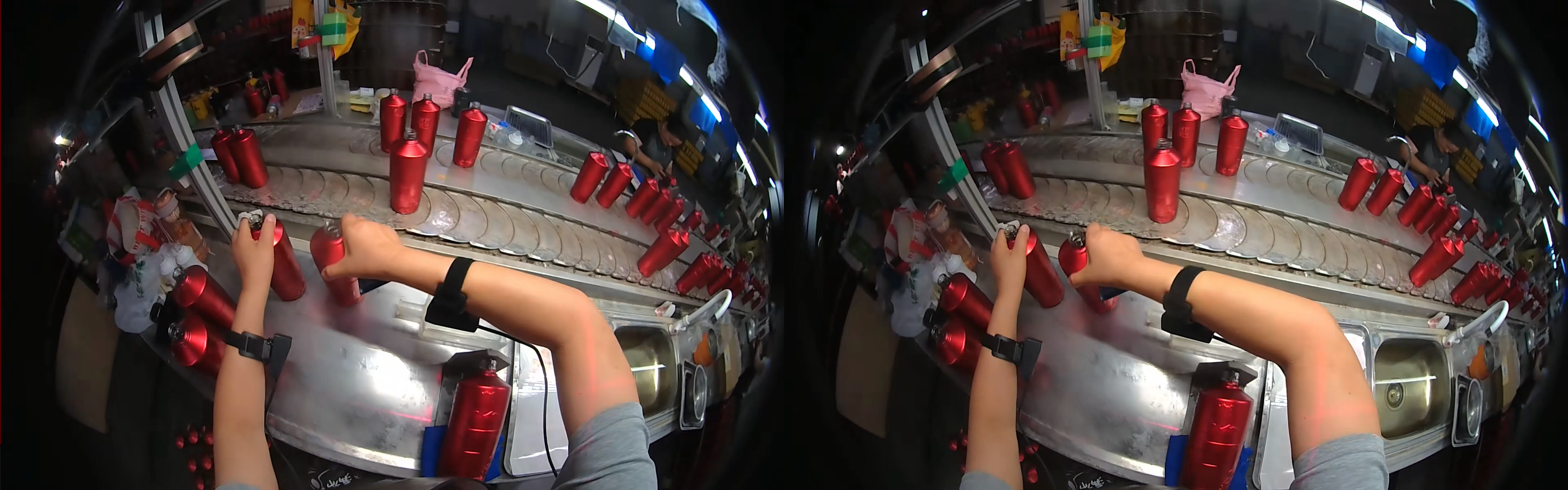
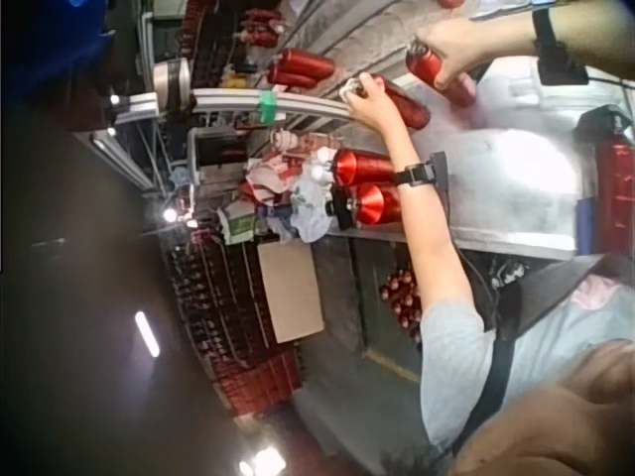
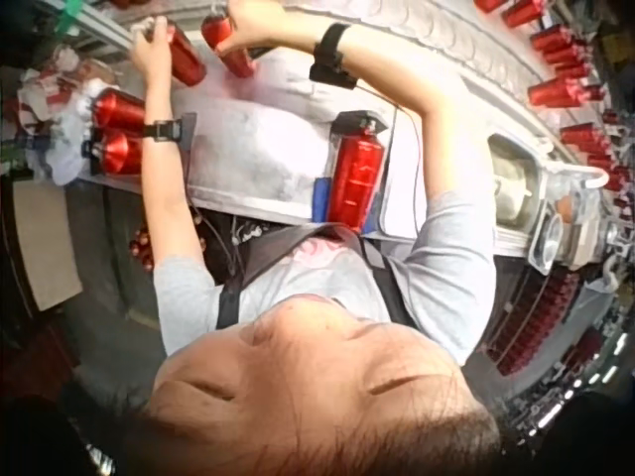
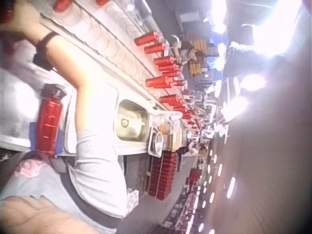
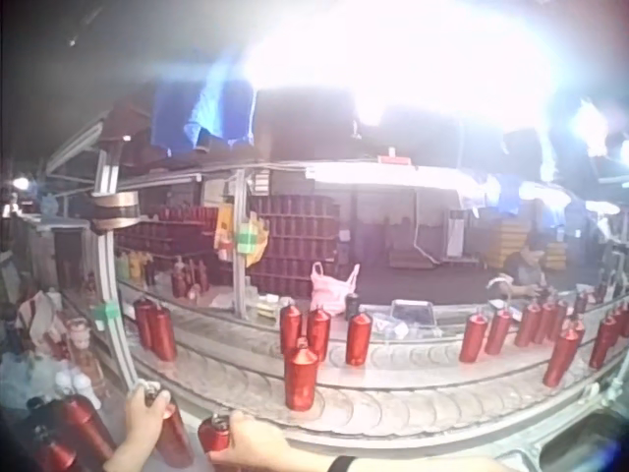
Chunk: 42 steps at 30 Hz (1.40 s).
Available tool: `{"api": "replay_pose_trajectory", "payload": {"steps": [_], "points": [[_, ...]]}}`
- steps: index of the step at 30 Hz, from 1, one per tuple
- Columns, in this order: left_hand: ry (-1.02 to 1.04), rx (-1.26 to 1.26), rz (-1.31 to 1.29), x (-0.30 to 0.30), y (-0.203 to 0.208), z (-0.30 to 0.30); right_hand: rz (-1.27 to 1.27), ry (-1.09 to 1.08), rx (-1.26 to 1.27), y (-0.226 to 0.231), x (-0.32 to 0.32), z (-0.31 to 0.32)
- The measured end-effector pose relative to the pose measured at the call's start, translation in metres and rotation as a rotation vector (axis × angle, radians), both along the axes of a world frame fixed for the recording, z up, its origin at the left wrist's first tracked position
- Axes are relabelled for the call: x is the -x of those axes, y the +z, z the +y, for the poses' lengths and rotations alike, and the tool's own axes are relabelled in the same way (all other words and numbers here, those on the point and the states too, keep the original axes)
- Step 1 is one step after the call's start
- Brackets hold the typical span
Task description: The person picks up red metal bottles, applies adhesive labels by hand, uses a cloth and a small handheld tool to smooth the stickers onto the surface, and places the finished bottles onto a conveyor belt.
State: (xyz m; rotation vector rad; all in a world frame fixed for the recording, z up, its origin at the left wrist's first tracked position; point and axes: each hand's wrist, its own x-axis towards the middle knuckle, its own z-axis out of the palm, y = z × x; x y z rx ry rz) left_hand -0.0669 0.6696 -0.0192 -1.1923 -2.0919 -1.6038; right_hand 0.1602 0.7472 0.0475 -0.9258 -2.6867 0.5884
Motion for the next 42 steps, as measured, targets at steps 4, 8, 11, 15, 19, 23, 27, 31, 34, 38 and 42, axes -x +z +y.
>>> {"api": "replay_pose_trajectory", "payload": {"steps": [4, 8, 11, 15, 19, 23, 27, 31, 34, 38, 42], "points": [[-0.01, -0.012, -0.02, 0.012, -0.001, -0.002, -0.046, -0.02, 0.071, 0.0, 0.021, 0.008], [-0.004, -0.006, -0.031, 0.015, -0.003, -0.001, -0.029, 0.074, 0.169, -0.013, 0.023, 0.026], [0.008, 0.005, -0.054, 0.022, -0.006, -0.004, 0.006, 0.185, 0.23, -0.008, 0.009, 0.045], [0.025, -0.031, -0.02, 0.036, -0.013, -0.005, 0.222, -0.326, -0.161, -0.008, -0.025, 0.098], [0.049, -0.025, -0.005, 0.036, -0.01, -0.01, 0.148, -0.705, -0.416, 0.013, -0.053, 0.129], [0.094, 0.019, -0.033, 0.03, -0.008, -0.014, 0.016, -0.853, -0.131, 0.005, -0.072, 0.177], [0.121, 0.036, -0.013, 0.032, -0.007, -0.011, 0.071, -1.001, -0.138, -0.009, -0.076, 0.186], [0.108, -0.004, -0.005, 0.031, -0.009, -0.014, 0.125, -1.068, -0.08, -0.003, -0.104, 0.191], [0.076, 0.025, -0.044, 0.03, -0.006, -0.023, 0.088, -1.037, -0.128, -0.008, -0.119, 0.175], [0.09, -0.032, 0.031, 0.028, -0.003, -0.042, 0.095, -0.987, -0.152, -0.002, -0.139, 0.142], [-0.043, -0.164, 0.14, -0.038, 0.022, -0.068, 0.215, -0.746, -0.239, 0.025, -0.174, 0.093]]}}
